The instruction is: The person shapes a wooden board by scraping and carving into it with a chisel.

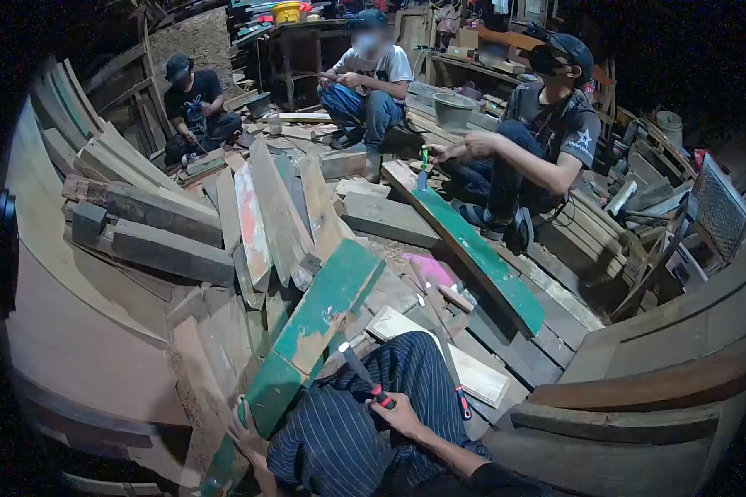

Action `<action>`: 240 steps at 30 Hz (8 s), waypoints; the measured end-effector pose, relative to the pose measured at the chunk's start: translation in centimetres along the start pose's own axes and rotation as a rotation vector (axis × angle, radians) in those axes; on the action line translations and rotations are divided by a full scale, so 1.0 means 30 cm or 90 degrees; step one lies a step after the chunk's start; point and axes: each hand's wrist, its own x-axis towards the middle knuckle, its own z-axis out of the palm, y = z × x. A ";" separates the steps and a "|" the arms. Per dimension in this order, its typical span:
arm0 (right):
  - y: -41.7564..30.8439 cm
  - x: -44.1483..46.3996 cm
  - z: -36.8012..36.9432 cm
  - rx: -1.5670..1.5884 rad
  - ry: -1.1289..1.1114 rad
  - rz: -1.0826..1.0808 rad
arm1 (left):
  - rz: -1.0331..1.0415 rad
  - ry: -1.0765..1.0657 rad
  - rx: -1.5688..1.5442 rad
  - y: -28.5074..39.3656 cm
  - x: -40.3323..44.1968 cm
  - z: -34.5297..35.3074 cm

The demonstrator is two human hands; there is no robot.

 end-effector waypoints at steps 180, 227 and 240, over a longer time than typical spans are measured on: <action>0.101 0.175 0.006 0.053 0.127 0.016 | 0.239 0.123 -0.384 0.666 0.459 -0.262; -0.136 0.077 0.015 -0.049 0.082 -0.025 | 0.111 0.280 -0.555 0.623 0.463 -0.349; -0.360 0.042 -0.001 0.136 -0.070 0.088 | 0.123 0.259 -0.571 0.635 0.457 -0.357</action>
